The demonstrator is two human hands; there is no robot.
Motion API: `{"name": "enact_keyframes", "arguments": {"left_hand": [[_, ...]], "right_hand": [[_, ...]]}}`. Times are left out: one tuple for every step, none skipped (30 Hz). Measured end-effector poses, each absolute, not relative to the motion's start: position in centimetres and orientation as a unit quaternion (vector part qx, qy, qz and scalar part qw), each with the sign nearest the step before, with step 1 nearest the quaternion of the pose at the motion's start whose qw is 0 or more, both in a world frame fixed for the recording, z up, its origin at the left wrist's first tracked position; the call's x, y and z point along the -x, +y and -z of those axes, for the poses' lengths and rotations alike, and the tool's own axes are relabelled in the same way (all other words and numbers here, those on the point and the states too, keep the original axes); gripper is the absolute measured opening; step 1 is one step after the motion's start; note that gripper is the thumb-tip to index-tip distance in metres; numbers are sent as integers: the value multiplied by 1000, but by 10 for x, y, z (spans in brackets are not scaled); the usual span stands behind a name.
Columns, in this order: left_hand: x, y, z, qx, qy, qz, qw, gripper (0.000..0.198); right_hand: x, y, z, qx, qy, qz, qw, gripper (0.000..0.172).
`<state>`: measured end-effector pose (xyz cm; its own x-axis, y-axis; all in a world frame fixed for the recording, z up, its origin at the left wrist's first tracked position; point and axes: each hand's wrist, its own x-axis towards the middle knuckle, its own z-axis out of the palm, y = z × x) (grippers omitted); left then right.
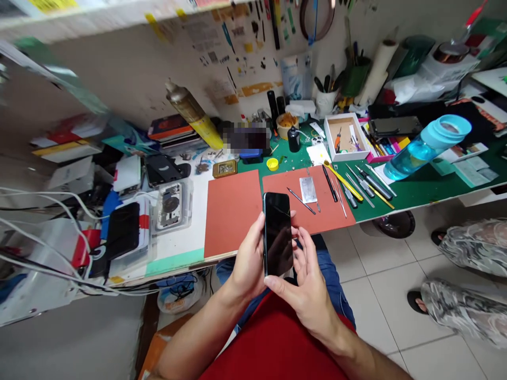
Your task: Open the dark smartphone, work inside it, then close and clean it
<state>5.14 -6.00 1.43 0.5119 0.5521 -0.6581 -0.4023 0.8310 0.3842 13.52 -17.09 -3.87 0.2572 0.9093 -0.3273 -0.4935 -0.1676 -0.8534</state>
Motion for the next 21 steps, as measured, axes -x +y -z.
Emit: {"name": "enact_keyframes", "arguments": {"left_hand": [[-49,-63,-12,-98,400,-280,867,58],[-47,-66,-11,-105,392,-283,869,58],[-45,-68,-9,-113,387,-285,870,58],[-43,-71,-7,-124,382,-286,870,60],[-41,-72,-5,-138,375,-290,870,63],[-40,-74,-3,-151,367,-296,869,66],[-39,-75,-2,-161,359,-300,869,68],[-38,-75,-1,-167,350,-305,870,70],[-37,-75,0,-169,343,-308,871,71],[-37,-75,1,-169,338,-307,873,72],[-36,-75,2,-169,333,-306,876,71],[-36,-75,2,-170,329,-305,877,70],[-36,-75,3,-172,325,-305,878,70],[-35,-75,3,-175,322,-307,878,69],[-35,-75,3,-178,318,-310,878,70],[-34,-75,3,-181,315,-314,877,71],[-34,-75,2,-185,312,-318,876,72],[-34,-75,2,-190,310,-321,875,73],[-34,-76,2,-196,308,-322,874,74],[-35,-76,2,-202,305,-323,873,75],[-35,-76,2,-210,303,-323,871,75]], "right_hand": [[-134,-172,41,492,-195,-588,611,112],[-133,-173,43,482,-187,-601,609,112],[-132,-174,45,476,-183,-611,606,114],[-131,-175,47,473,-181,-616,603,115],[-130,-176,48,473,-180,-619,601,117],[-129,-177,49,474,-178,-619,600,118],[-128,-177,49,474,-178,-620,599,118],[-127,-177,50,474,-179,-620,599,117],[-127,-177,50,475,-181,-619,599,116],[-127,-176,50,477,-183,-617,599,115],[-127,-176,51,479,-187,-615,598,115],[-128,-176,52,481,-191,-615,595,115],[-128,-176,54,483,-196,-614,593,115],[-129,-177,56,484,-201,-614,590,116],[-129,-177,59,485,-206,-613,588,116],[-130,-177,61,484,-212,-612,588,116],[-129,-178,64,485,-216,-609,590,116],[-129,-178,67,487,-219,-604,591,116],[-129,-178,69,489,-221,-601,592,116],[-128,-177,70,492,-223,-597,593,116],[-128,-176,71,498,-224,-592,593,115]]}}
